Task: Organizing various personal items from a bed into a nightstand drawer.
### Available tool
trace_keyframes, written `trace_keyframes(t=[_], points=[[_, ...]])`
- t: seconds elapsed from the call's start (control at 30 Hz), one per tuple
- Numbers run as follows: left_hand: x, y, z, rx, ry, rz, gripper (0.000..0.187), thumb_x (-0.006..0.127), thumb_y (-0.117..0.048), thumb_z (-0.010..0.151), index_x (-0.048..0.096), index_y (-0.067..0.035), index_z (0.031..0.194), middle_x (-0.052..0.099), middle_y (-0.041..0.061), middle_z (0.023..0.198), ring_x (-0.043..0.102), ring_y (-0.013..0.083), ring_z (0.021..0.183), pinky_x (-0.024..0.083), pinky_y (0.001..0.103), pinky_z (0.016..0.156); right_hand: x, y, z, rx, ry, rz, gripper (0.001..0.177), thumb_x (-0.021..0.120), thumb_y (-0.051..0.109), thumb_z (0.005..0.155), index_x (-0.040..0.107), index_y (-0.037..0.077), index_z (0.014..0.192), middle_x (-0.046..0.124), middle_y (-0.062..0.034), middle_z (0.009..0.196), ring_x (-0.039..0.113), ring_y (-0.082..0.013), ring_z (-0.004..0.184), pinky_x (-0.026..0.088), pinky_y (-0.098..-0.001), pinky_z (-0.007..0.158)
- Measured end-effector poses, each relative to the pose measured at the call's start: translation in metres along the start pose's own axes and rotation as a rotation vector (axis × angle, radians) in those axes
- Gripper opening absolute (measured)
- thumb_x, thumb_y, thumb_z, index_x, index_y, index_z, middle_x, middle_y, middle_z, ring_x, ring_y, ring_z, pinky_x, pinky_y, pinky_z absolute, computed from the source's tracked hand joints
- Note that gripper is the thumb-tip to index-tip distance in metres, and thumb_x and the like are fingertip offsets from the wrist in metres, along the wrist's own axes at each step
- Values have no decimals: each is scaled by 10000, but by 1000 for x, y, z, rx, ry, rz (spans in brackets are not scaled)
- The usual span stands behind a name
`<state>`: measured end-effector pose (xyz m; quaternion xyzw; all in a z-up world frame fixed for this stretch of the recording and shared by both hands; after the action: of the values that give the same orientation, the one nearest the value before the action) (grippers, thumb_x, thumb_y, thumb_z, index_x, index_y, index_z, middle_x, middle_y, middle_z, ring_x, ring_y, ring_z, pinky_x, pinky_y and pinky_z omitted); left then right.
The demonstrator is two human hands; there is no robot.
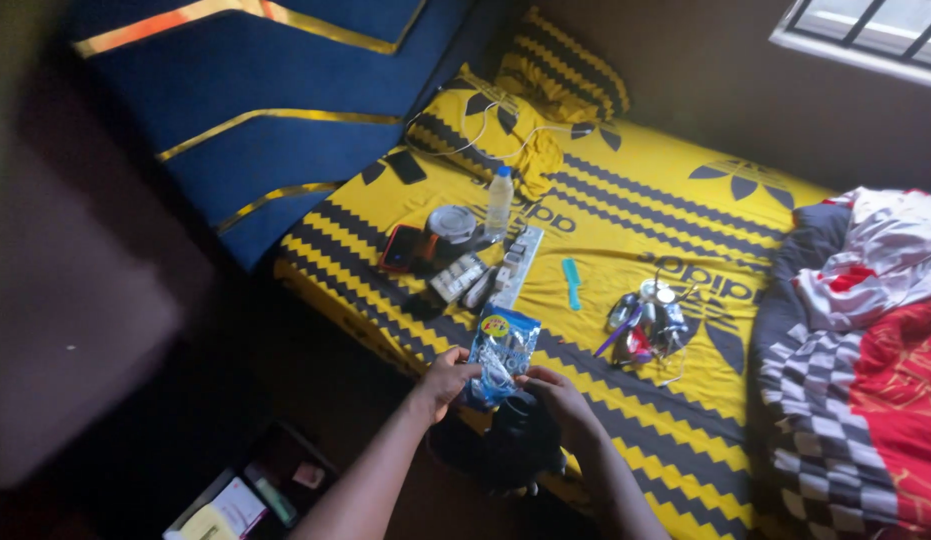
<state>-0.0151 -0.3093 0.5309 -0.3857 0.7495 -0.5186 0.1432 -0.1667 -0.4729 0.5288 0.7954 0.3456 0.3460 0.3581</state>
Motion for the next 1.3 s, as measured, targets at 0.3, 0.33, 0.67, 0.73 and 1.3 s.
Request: trace_keyframes(t=[0.3, 0.33, 0.67, 0.73, 1.3], points=[[-44, 42, -2, -8, 5, 47, 234, 766, -128, 860, 690, 0, 1042, 721, 62, 939, 648, 136, 884, 527, 305, 815, 40, -33, -33, 15, 9, -105, 179, 689, 124, 916, 733, 31, 1063, 750, -41, 955, 706, -109, 888, 563, -246, 800], [-43, 40, -7, -4, 1, 43, 234, 766, -128, 860, 690, 0, 1042, 721, 62, 939, 648, 136, 884, 527, 305, 815, 38, -34, -33, 14, 12, -110, 179, 689, 124, 916, 733, 31, 1063, 750, -41, 955, 706, -109, 888, 563, -246, 800], [-17, -19, -44, -37, -45, -56, 538, 786, 27, 728, 611, -19, 1235, 744, 113, 1085, 731, 197, 951, 624, 345, 837, 18, 1, -27, -76, 155, -148, 220, 711, 209, 924, 706, 50, 1077, 741, -21, 959, 667, -93, 860, 527, -246, 744], [-6, -19, -42, -47, -79, -17, 533, 792, 48, 731, 619, -18, 1231, 742, 113, 1086, 737, 200, 949, 639, 346, 831, 16, 14, -35, -37, 159, -140, 233, 704, 231, 921, 709, 62, 1082, 743, -6, 963, 667, -80, 843, 525, -238, 730], [-17, 93, -46, 101, -342, -137, 200, 723, -189, 920, 669, -8, 988, 737, 127, 957, 708, 198, 816, 606, 353, 731, 3, -6, -24, 72, 428, -202, 191, 804, 187, 829, 694, 60, 919, 719, -32, 825, 677, -134, 737, 567, -287, 666]])
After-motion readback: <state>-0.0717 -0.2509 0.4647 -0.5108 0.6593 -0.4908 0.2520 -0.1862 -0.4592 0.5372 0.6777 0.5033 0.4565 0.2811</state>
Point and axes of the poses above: each hand's wrist, its own z-axis towards the middle knuckle, its own x-axis out of the palm, y = z × x, the point moved 1 cm from there along z, towards the middle knuckle
